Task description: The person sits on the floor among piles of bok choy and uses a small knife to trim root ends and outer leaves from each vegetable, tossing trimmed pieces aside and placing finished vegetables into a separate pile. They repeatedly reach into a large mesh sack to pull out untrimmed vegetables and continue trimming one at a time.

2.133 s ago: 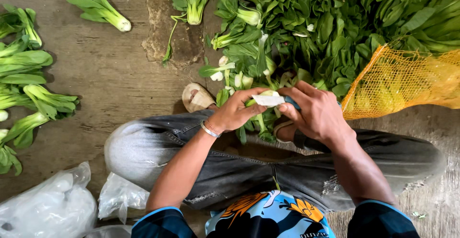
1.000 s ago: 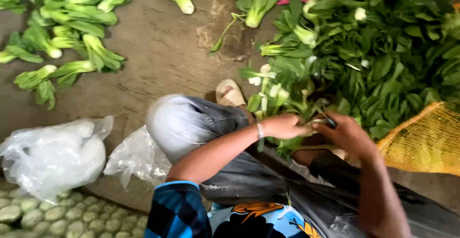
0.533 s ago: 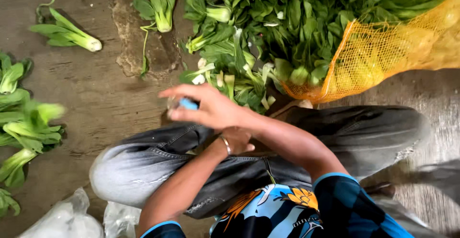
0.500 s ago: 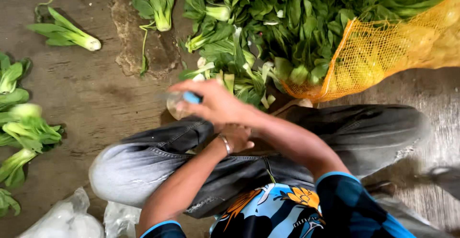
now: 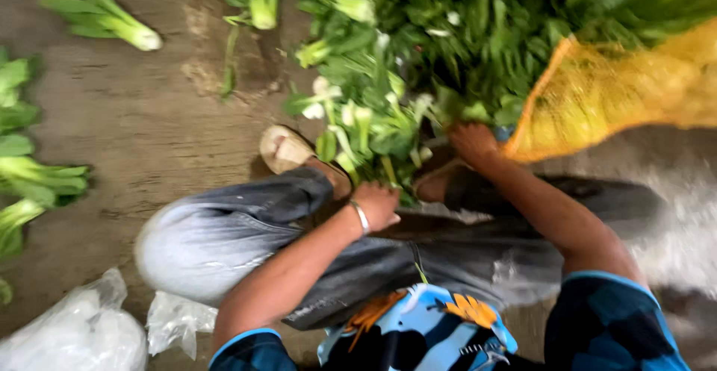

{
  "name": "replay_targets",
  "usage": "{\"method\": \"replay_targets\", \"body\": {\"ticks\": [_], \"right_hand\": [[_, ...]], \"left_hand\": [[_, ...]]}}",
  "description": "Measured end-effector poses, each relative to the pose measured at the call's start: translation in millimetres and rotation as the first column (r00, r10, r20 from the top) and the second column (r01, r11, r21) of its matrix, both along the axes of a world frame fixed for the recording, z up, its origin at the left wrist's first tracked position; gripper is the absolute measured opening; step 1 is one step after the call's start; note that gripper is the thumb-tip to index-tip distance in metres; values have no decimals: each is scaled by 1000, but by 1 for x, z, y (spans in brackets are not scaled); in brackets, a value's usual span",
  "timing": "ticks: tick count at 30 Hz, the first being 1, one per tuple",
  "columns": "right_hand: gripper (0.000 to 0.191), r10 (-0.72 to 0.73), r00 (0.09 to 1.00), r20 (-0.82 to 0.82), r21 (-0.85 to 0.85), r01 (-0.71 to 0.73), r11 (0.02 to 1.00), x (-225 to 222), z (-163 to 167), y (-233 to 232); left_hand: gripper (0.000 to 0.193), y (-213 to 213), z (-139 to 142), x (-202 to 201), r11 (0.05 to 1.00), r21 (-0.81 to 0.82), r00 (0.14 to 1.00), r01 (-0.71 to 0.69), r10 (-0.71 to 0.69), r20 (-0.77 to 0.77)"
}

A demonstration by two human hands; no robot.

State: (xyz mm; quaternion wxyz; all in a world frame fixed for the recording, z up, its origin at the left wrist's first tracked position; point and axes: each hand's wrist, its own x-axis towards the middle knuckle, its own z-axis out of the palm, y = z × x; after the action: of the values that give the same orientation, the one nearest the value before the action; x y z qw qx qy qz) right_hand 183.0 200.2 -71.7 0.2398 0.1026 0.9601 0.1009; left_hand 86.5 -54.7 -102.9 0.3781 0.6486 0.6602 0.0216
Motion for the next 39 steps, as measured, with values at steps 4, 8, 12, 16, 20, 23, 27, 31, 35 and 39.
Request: {"method": "replay_targets", "body": {"ticks": [4,8,12,16,20,23,27,31,35,39], "right_hand": [[21,82,996,-27,-18,-82,996,-13,8,4],[26,151,981,-125,54,-145,988,-19,23,-5],[50,118,991,-59,65,-114,991,-19,24,-6],[65,112,966,235,69,-131,989,-15,22,11],[60,111,955,275,83,-139,987,-10,33,32],[64,-22,984,176,-12,24,1000,-9,46,47],[71,-243,969,-36,-184,232,955,-12,72,63],[58,-333,802,-496,-478,69,876,-17,107,75],[66,-674,639,-371,-674,313,669,-23,148,61],[66,-815,482,-322,-933,-16,359,-40,170,0]], "left_hand": [[61,4,-11,-3,1000,-16,1000,0,0,-2],[67,9,-15,-14,999,-25,997,-25,23,-76],[66,9,-15,-24,999,-10,996,-46,45,-73],[62,9,-12,-31,997,22,995,-80,81,-56],[57,12,0,-41,989,65,991,-132,132,-7],[57,15,18,-53,970,153,982,-191,189,28],[55,21,51,-73,925,280,966,-257,249,65],[55,31,85,-86,883,290,929,-368,334,160],[81,40,114,-92,544,603,813,-583,397,427],[99,36,135,-89,492,633,801,-598,388,455]]}}
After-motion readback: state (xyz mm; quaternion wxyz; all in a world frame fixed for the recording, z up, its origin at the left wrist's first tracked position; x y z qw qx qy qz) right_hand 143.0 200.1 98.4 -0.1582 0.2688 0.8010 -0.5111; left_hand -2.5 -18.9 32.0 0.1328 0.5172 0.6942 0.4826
